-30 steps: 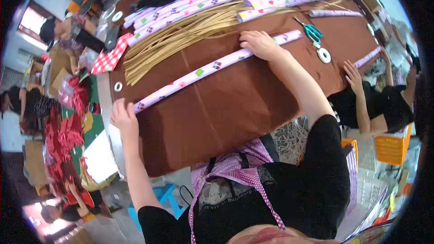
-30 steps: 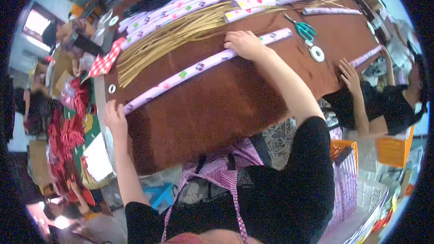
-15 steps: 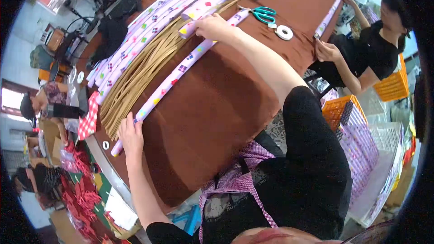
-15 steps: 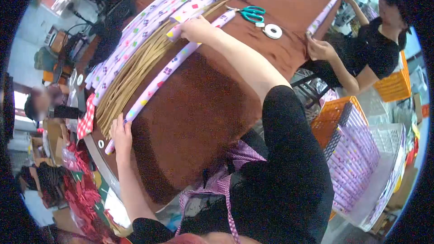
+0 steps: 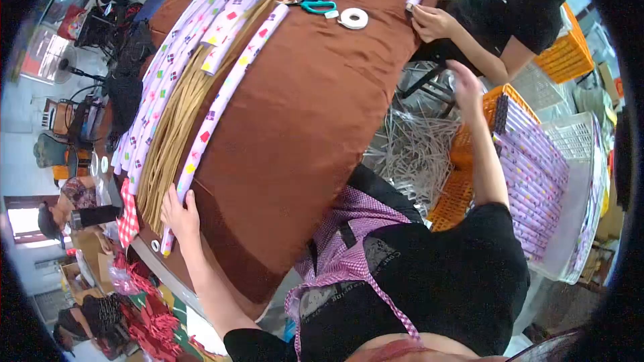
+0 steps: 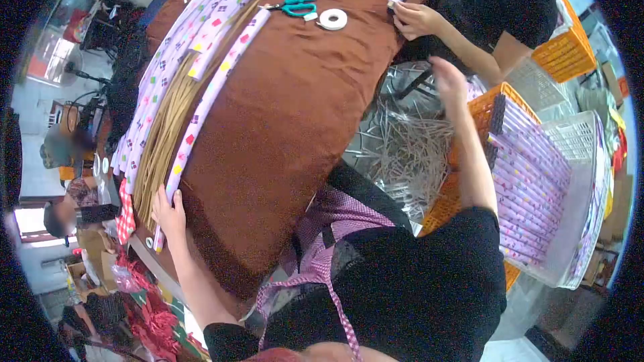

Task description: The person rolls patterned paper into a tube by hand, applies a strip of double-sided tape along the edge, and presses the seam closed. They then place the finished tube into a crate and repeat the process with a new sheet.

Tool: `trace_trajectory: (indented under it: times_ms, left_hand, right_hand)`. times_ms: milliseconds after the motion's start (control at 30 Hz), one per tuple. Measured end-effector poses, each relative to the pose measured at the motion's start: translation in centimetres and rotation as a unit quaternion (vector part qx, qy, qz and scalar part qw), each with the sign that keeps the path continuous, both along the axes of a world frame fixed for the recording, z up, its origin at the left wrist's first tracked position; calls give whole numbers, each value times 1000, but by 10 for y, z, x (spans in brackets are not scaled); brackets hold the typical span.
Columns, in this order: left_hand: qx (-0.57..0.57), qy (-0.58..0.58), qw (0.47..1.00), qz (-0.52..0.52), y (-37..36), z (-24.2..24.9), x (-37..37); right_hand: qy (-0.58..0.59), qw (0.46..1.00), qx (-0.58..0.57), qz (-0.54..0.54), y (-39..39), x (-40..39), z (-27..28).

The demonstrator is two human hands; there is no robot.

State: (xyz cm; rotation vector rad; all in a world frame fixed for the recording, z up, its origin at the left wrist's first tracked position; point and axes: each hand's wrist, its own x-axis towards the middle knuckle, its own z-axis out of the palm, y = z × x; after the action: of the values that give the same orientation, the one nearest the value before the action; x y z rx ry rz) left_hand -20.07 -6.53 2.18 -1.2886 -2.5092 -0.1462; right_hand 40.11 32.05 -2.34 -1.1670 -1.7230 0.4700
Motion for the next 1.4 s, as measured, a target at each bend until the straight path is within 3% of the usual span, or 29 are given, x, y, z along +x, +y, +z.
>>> trace_trajectory:
  times_ms: [33,67,100,133,167,200,233,267,300,333,400,500,567,600,667,700,833,933,1067,1233,1400]
  left_hand:
    - [-3,3,1000,6,3,1,1]
    - [-5,2,1000,5,9,4,2]
    - [-7,1,1000,8,13,5,3]
    - [1,14,1000,-3,16,3,4]
    - [9,27,1000,-12,17,3,3]
    - [8,16,1000,-14,19,5,4]
    - [7,6,1000,-19,21,7,6]
    - [4,11,1000,-14,23,9,8]
    - [2,17,1000,-11,25,9,10]
    - [11,21,1000,-19,24,5,6]
    - [13,30,999,-11,25,6,10]
    - [17,33,999,-9,25,5,11]
    - [20,27,999,-8,26,7,15]
    - [21,24,999,-3,26,8,16]
    - [20,20,1000,7,26,10,19]
    - [17,20,1000,13,25,8,17]
    - [36,38,999,5,19,3,13]
    - [46,46,998,-8,15,1,12]
    - [48,40,998,-2,10,-1,10]
    - [54,42,998,4,8,6,17]
    - [111,61,991,-43,11,14,37]
  right_hand:
    - [54,991,-107,-58,-6,62,-36]
    - [27,969,-175,-173,-26,97,-37]
    - [52,982,-35,-176,-25,176,-105]
    - [124,956,-134,-228,-52,218,-111]
    - [255,932,-111,-234,-83,233,-113]
    - [346,912,-85,-206,-99,293,-157]
    - [292,896,-120,-313,-126,322,-164]
    - [115,903,-77,-407,-149,335,-174]
    - [38,881,-140,-450,-174,353,-178]
    - [212,870,-102,-433,-192,365,-199]
    - [-116,791,-238,-552,-226,373,-194]
    - [-101,757,-289,-577,-260,385,-216]
    - [116,778,-235,-570,-263,430,-276]
    - [115,781,-237,-567,-259,433,-275]
    - [-102,681,-365,-627,-254,441,-272]
    - [-106,684,-366,-623,-250,429,-262]
    - [-421,621,-488,-446,-250,400,-220]
    - [-623,507,-528,-276,-245,360,-185]
    - [-694,516,-472,-171,-256,378,-209]
    - [-466,662,-569,-147,-231,351,-221]
    - [-182,728,-642,-156,-245,319,-229]
